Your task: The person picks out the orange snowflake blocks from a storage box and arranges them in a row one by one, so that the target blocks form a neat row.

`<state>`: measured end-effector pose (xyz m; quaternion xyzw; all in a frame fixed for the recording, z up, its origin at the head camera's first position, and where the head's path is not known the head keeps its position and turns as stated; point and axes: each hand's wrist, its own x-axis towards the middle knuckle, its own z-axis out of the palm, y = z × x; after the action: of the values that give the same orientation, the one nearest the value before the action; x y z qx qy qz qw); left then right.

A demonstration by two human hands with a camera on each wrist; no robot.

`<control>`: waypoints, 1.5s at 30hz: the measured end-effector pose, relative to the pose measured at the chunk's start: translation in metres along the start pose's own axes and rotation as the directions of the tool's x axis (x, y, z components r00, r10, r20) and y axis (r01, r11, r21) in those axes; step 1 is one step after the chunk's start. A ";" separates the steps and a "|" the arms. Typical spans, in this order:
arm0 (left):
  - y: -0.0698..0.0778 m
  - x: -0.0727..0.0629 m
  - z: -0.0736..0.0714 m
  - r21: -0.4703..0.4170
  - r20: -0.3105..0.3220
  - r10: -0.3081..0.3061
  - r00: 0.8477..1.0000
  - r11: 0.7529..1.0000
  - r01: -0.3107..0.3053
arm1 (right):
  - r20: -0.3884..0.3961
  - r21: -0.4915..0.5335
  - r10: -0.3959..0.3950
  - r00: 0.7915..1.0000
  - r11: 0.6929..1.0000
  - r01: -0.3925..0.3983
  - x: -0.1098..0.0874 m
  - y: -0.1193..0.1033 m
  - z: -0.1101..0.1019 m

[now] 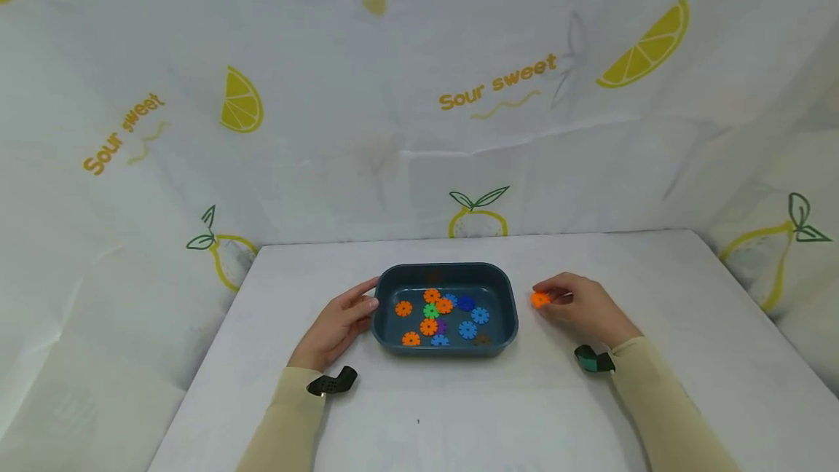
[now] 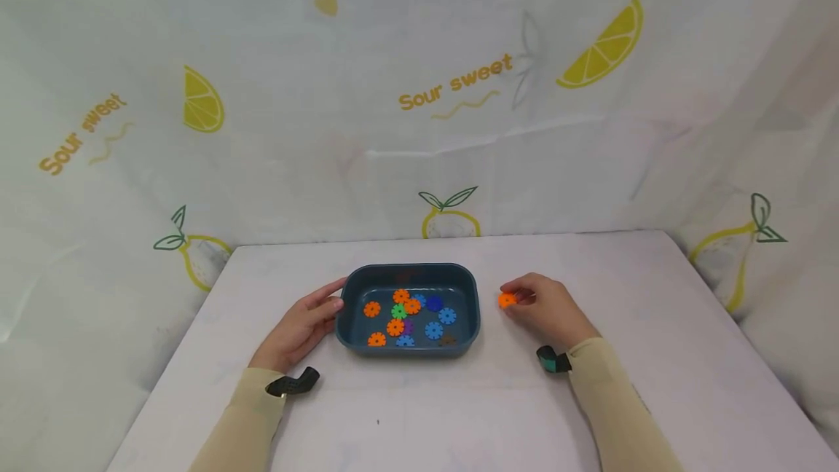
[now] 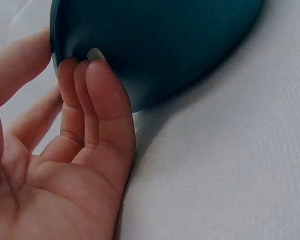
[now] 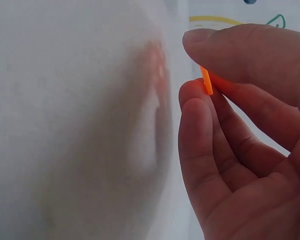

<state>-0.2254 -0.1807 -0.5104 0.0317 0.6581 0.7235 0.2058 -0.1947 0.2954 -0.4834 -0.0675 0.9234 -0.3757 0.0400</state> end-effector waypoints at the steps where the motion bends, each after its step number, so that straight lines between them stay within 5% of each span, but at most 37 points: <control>1: 0.000 0.000 0.000 -0.001 0.000 -0.002 1.000 1.000 0.002 | 0.000 0.001 0.001 1.000 1.000 -0.001 0.000 0.000 0.001; 22: -0.010 -0.003 0.001 -0.021 -0.003 -0.011 1.000 1.000 0.011 | 0.012 -0.054 -0.003 1.000 0.999 0.004 -0.001 0.005 0.010; 45: 0.000 -0.002 0.002 -0.001 -0.022 -0.014 1.000 1.000 0.014 | 0.003 -0.049 -0.001 1.000 0.999 0.001 0.001 0.003 0.006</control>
<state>-0.2229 -0.1791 -0.5102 0.0188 0.6601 0.7228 0.2036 -0.1950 0.2935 -0.4898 -0.0694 0.9323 -0.3528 0.0398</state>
